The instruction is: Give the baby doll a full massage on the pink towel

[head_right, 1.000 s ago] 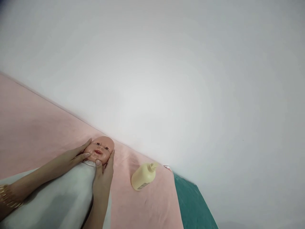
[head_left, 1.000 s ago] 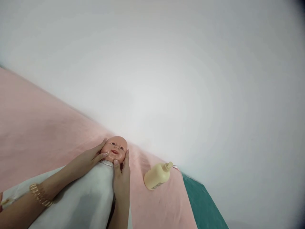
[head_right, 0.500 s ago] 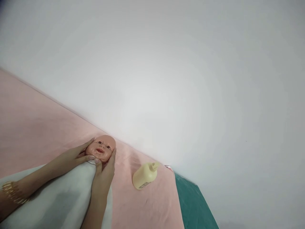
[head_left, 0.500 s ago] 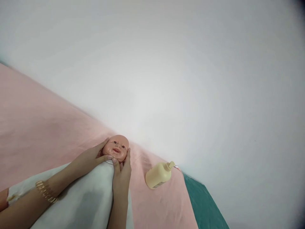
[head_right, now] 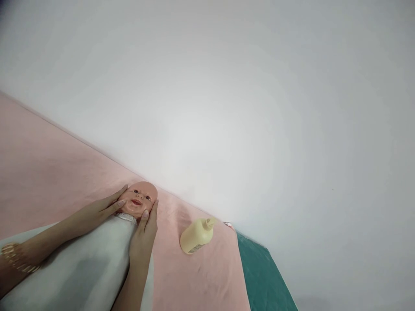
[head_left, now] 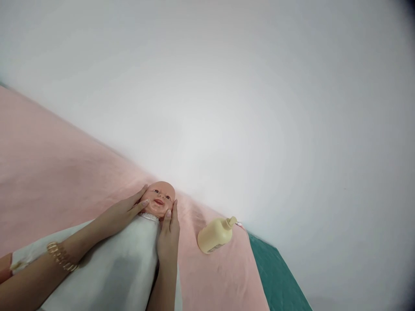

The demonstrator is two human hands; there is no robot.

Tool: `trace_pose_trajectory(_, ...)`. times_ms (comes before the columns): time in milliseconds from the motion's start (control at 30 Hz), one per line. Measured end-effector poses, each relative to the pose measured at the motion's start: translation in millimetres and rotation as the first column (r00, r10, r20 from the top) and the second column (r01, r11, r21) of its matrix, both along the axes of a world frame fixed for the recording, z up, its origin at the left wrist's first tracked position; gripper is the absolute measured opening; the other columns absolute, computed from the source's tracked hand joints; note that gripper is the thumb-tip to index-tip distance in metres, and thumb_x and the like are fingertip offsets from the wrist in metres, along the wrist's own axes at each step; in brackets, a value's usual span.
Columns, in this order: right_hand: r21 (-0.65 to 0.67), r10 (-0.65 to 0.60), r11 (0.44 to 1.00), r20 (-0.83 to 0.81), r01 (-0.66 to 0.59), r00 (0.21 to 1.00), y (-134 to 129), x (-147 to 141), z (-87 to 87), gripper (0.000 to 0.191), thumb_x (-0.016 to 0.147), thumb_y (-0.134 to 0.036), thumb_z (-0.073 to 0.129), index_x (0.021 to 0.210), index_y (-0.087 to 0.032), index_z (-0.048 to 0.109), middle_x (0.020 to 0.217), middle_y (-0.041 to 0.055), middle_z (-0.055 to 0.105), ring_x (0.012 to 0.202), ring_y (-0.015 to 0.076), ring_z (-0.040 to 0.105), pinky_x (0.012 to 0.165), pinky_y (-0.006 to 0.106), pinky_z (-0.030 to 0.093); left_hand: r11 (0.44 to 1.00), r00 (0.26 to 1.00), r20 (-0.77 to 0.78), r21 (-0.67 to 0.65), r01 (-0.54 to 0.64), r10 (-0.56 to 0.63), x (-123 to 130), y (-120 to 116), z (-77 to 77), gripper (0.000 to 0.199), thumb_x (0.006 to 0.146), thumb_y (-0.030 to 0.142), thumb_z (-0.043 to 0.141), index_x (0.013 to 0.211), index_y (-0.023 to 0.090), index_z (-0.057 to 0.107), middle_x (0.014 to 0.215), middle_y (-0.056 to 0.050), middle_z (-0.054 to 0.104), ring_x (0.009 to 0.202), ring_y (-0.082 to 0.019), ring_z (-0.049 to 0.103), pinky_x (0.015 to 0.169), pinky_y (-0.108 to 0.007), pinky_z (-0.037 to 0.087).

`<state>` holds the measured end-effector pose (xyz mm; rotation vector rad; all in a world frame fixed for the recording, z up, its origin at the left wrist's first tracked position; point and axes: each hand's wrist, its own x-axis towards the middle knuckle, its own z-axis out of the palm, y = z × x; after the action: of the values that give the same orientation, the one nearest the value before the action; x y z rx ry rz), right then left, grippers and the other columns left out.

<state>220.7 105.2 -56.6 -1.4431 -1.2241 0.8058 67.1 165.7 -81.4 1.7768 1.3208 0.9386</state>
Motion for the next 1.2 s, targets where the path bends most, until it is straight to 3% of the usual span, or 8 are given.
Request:
trace_pose_trajectory(100,-0.026,-0.006,1.0,0.013,0.006,1.0,-1,-1,2.1,0.082,0.093,-0.066,0.037,0.154,-0.012,0.026,0.158,0.0096,0.029,0.147,0.0227,0.028,0.12,0.041,0.025,0.994,0.996,0.088,-0.105,0.037,-0.028,1,-5,9.3,0.081,0.092,0.063,0.02,0.154,0.012,0.026,0.149,-0.01,0.044,0.134,-0.031,0.046,0.107,-0.041,0.043)
trace_pose_trajectory(200,-0.047,0.004,0.999,0.004,-0.004,1.0,-3,-3,5.5,0.081,0.093,-0.063,0.042,0.155,-0.014,0.023,0.159,0.0088,0.028,0.146,0.0226,0.029,0.119,0.041,0.027,0.99,0.99,0.128,-0.135,-0.046,0.063,4,-12,17.0,0.082,0.089,0.069,0.031,0.154,0.018,0.03,0.146,-0.01,0.049,0.132,-0.035,0.048,0.106,-0.046,0.042)
trace_pose_trajectory(333,-0.019,0.033,0.999,-0.046,-0.034,0.998,-4,-5,6.1,0.084,0.09,-0.053,0.055,0.155,-0.013,0.02,0.158,0.0107,0.031,0.144,0.0233,0.034,0.117,0.04,0.032,0.989,0.968,0.24,-0.14,-0.042,0.075,8,-13,11.3,0.093,0.076,0.069,0.054,0.151,0.019,0.033,0.143,-0.01,0.053,0.13,-0.033,0.051,0.101,-0.038,0.048)
trace_pose_trajectory(467,0.019,0.015,1.0,-0.051,-0.014,0.999,-2,-4,1.1,0.081,0.088,-0.044,0.06,0.154,-0.014,0.024,0.156,0.0109,0.035,0.142,0.0242,0.038,0.115,0.04,0.035,0.988,0.946,0.317,-0.152,-0.014,0.062,10,-9,2.6,0.097,0.071,0.063,0.062,0.151,0.018,0.031,0.143,-0.01,0.052,0.127,-0.031,0.054,0.103,-0.038,0.048)
trace_pose_trajectory(600,0.02,0.029,0.999,-0.069,-0.028,0.997,1,-3,-3.8,0.08,0.089,-0.043,0.059,0.154,-0.015,0.024,0.155,0.0103,0.036,0.141,0.0237,0.04,0.115,0.04,0.036,0.99,0.964,0.255,-0.138,-0.039,0.074,8,-5,-1.6,0.095,0.073,0.062,0.062,0.151,0.019,0.032,0.146,-0.009,0.05,0.129,-0.031,0.052,0.104,-0.038,0.047)
trace_pose_trajectory(733,0.028,0.052,0.998,-0.089,-0.05,0.995,2,-2,-6.2,0.082,0.087,-0.041,0.062,0.155,-0.016,0.023,0.157,0.0089,0.033,0.142,0.0233,0.038,0.115,0.038,0.036,0.989,0.981,0.192,-0.146,0.01,0.019,4,1,-5.6,0.097,0.074,0.063,0.059,0.154,0.018,0.028,0.145,-0.009,0.051,0.129,-0.03,0.053,0.099,-0.034,0.049)
trace_pose_trajectory(967,0.011,0.046,0.999,-0.046,-0.045,0.998,1,0,-5.6,0.081,0.09,-0.045,0.056,0.155,-0.016,0.02,0.157,0.0099,0.032,0.143,0.0229,0.037,0.115,0.039,0.035,0.99,0.996,0.076,-0.137,-0.044,0.055,2,-1,1.5,0.09,0.08,0.064,0.048,0.155,0.019,0.025,0.14,-0.009,0.056,0.122,-0.032,0.058,0.098,-0.039,0.048)
trace_pose_trajectory(1200,-0.013,0.011,1.0,0.001,-0.011,1.0,-2,0,1.9,0.074,0.095,-0.056,0.043,0.154,-0.015,0.024,0.159,0.0084,0.029,0.146,0.0211,0.029,0.119,0.039,0.026,0.994,0.998,0.056,-0.102,0.037,-0.032,-3,4,-6.8,0.084,0.089,0.063,0.032,0.157,0.017,0.016,0.154,-0.008,0.037,0.139,-0.031,0.039,0.111,-0.043,0.037)
